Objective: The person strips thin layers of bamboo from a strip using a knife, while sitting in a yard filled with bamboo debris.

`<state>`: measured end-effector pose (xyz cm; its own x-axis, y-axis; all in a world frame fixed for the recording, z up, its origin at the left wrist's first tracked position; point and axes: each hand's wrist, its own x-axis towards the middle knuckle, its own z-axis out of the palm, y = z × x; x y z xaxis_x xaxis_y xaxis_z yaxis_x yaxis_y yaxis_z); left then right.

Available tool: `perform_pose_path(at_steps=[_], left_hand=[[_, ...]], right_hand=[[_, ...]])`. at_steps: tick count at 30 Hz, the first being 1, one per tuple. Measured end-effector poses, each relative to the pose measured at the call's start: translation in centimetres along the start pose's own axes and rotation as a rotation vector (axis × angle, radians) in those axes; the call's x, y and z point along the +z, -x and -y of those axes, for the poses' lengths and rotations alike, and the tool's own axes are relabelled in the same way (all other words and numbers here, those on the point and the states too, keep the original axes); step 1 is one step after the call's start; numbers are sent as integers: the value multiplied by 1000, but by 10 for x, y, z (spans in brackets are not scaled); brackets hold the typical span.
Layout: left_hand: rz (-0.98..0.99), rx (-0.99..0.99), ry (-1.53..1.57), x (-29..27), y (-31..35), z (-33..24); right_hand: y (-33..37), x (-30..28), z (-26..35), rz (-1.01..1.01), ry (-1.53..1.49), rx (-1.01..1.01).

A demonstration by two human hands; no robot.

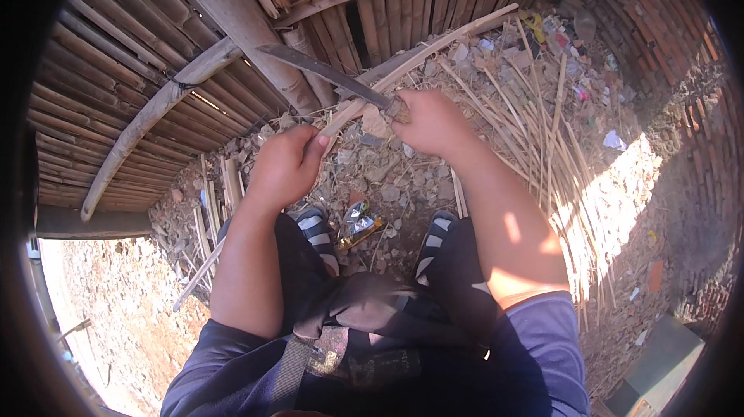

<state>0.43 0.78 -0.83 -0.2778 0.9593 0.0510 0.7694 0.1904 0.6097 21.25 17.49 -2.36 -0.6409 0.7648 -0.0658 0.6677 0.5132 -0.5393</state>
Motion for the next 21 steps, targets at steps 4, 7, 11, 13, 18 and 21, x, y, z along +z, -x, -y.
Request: perform_pose_path(at_steps=[4,7,11,13,18,21], left_hand=[[12,11,0,1,0,2],[-15,62,5,2,0,-1],[36,38,-32,0,0,-5],[59,11,-46,0,1,-3],[-26,52,-22,2,0,-2],[-29,44,-3,3,1,1]], right_hand=[[2,-1,8,88,106,-33],[-3,-4,-4,67,3,6],[-9,0,-30,-63,-100,23],[-6,-9,-21,-7,-76,105],[-1,0,-6,-1,-28,23],[2,2,10,23,49,-39]])
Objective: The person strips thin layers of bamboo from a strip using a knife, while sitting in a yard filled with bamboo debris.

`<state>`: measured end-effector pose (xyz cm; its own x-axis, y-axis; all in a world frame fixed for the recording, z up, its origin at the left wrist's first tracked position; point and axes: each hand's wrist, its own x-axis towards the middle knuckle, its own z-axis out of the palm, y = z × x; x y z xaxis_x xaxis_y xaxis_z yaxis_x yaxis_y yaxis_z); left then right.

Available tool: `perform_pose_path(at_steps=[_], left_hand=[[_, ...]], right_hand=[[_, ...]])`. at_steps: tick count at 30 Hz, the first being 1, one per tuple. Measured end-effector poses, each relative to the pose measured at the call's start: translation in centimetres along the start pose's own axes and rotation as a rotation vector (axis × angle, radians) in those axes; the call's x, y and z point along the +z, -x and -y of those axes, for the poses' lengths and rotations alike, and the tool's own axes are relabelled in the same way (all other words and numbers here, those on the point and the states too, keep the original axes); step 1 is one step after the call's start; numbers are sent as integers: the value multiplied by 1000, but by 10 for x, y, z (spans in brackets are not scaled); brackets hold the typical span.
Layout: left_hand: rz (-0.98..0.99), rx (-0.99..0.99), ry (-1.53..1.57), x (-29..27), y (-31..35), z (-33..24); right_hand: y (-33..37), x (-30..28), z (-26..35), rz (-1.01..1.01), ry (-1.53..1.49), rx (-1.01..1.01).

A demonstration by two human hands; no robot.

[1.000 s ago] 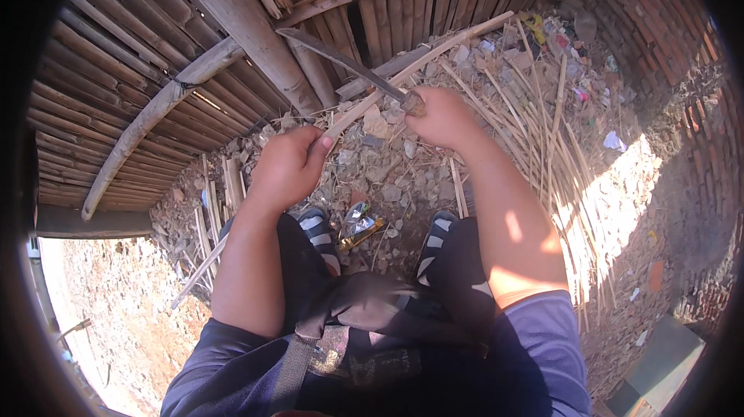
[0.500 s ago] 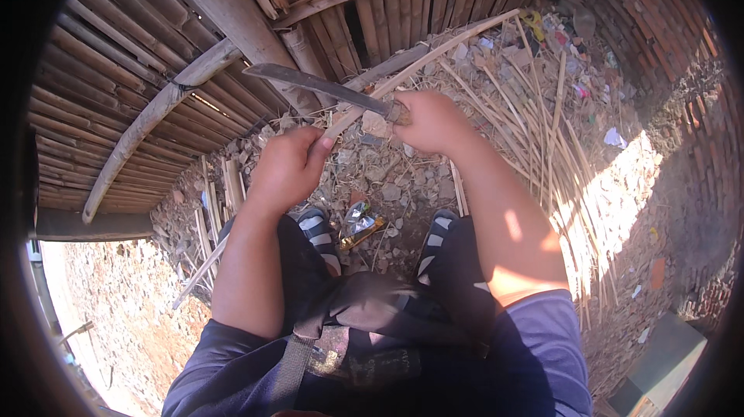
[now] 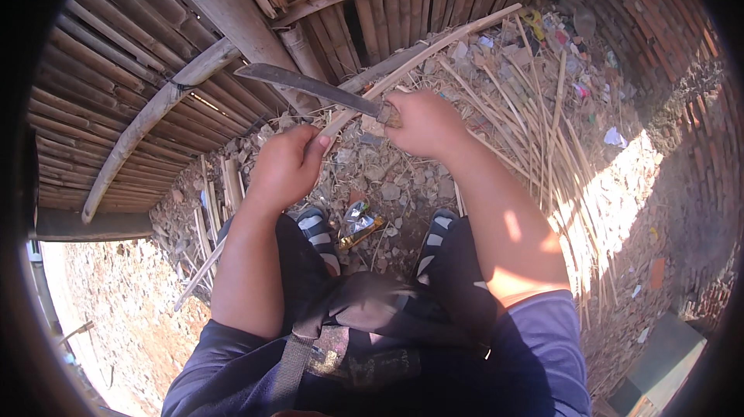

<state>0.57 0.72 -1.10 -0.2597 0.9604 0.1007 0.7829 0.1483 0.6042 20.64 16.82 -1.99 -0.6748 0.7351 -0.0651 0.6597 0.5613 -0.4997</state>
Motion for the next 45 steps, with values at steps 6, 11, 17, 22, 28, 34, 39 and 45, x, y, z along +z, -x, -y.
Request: perform_pose_path(at_steps=[6,11,17,22,28,34,39,45], left_hand=[[90,-18,-24,-2,-1,-6],[86,-22,-37,-3,0,-7],[24,-24,-8,-2,0,-2],[23,-14,5,-2,0,-4],[37,0,-13,-1,0,-5],[2,15,2,0,-1,0],[24,-14,14,-2,1,-2],[37,-12,-1,-3,0,-5]], right_hand=[[-4,-2,-23,55,-33,-20],[-7,-5,-32,-40,-58,80],[-5,2,-10,-9,-48,3],[-2,3,-13,15,35,-40],[-4,-3,-25,-35,-125,62],[-2,3,-16,-78,-13,2],[-1,-4,-5,16,24,24],[-6,-3,-32,-91,-103,99]])
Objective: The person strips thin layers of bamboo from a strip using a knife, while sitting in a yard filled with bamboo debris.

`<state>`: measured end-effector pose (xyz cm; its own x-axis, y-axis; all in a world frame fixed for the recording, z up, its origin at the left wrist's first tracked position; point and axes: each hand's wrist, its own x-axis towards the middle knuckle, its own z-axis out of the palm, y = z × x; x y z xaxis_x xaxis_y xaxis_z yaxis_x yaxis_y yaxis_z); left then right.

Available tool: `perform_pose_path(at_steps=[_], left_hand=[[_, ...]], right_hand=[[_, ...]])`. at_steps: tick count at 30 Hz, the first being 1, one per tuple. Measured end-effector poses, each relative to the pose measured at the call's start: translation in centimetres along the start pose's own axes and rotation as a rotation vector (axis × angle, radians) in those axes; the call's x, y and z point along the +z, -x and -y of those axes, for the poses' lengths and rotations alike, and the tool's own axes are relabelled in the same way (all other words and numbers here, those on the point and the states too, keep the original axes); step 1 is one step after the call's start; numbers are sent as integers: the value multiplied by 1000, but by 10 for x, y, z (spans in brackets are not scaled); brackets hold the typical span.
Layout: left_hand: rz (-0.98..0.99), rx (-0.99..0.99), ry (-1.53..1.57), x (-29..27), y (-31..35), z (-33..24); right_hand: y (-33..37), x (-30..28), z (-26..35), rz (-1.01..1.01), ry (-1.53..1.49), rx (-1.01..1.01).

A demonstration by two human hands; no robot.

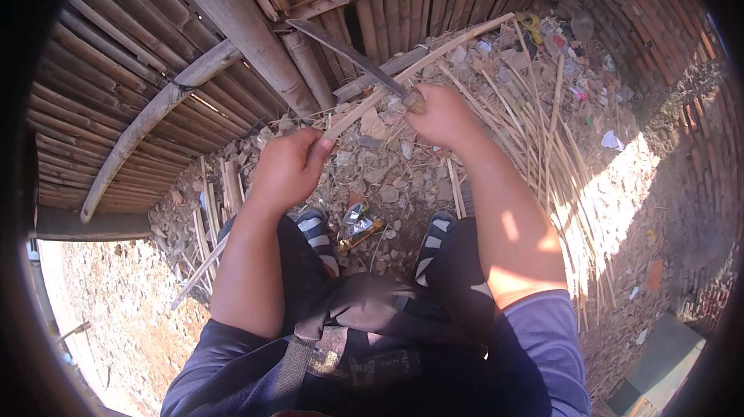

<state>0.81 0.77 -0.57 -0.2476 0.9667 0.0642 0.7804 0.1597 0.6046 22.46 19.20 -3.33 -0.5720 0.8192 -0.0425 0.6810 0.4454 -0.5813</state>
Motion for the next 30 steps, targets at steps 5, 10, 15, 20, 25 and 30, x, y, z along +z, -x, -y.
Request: perform_pose_path(at_steps=[5,10,15,20,25,30], left_hand=[[-32,-28,15,0,0,4],[-17,-14,18,0,0,5],[5,9,-18,1,1,-1],[-22,-4,-3,1,1,2],[-35,-13,17,3,1,6],[-3,14,-18,1,2,-2]], right_hand=[[7,13,23,7,88,-136],[4,9,21,131,75,-78],[-7,-1,-10,27,-80,103],[-1,5,11,7,-3,12],[6,9,28,127,115,-80],[-3,0,1,83,-74,76]])
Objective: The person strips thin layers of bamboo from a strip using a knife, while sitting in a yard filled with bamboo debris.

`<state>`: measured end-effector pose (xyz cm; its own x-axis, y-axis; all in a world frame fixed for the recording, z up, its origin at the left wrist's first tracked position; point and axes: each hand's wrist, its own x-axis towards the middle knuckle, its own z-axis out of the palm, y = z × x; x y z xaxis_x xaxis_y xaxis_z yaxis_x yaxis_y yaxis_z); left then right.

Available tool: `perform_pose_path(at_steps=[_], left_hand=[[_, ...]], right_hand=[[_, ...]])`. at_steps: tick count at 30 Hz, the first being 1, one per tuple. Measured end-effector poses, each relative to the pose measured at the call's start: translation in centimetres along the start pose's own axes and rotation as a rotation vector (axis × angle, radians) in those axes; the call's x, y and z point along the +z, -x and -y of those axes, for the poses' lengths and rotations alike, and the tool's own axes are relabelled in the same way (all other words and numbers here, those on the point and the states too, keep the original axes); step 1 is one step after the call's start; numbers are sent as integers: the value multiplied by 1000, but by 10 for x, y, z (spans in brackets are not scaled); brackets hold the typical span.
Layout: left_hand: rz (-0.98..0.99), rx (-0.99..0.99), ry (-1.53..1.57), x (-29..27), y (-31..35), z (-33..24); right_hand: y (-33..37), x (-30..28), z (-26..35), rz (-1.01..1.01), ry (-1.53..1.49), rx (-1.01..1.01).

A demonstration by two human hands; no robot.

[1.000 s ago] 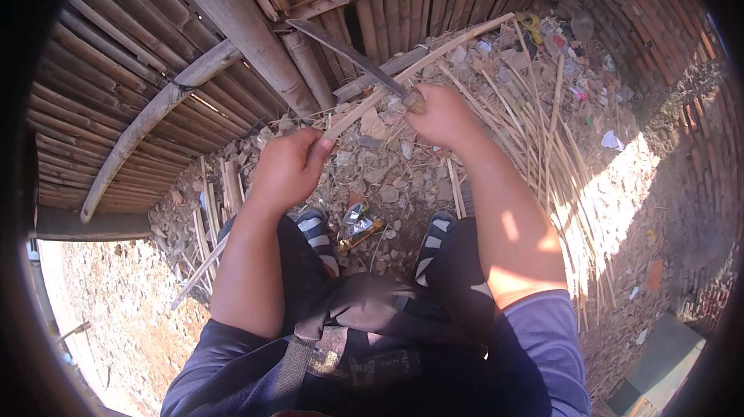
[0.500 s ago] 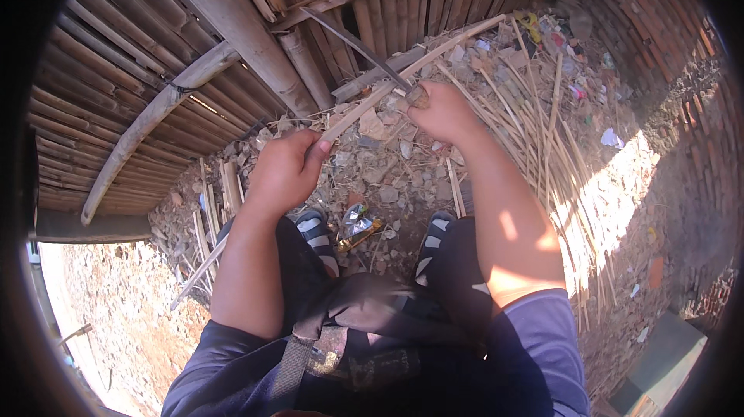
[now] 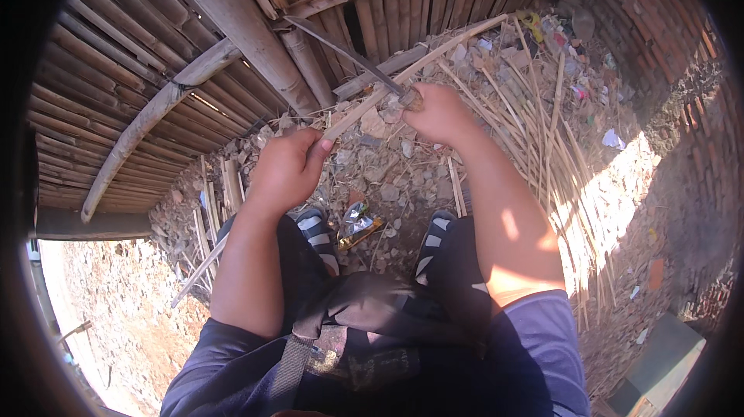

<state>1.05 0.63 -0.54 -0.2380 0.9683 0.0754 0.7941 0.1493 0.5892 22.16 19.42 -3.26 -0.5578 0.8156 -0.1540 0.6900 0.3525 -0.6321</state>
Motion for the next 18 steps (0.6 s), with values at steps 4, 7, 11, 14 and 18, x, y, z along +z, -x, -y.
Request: perform_pose_path(at_steps=[4,7,11,14,18], left_hand=[[1,-14,-9,1,1,4],[-36,-22,38,1,-1,6],[-35,-18,70,1,1,1],[-49,10,63,4,0,3],[-61,-11,43,2,-2,7]], right_hand=[[3,0,6,-26,-59,27],[7,5,19,-29,104,-31],[4,4,11,-21,91,-136],[0,7,2,-7,-13,-56],[7,13,21,-76,90,-153]])
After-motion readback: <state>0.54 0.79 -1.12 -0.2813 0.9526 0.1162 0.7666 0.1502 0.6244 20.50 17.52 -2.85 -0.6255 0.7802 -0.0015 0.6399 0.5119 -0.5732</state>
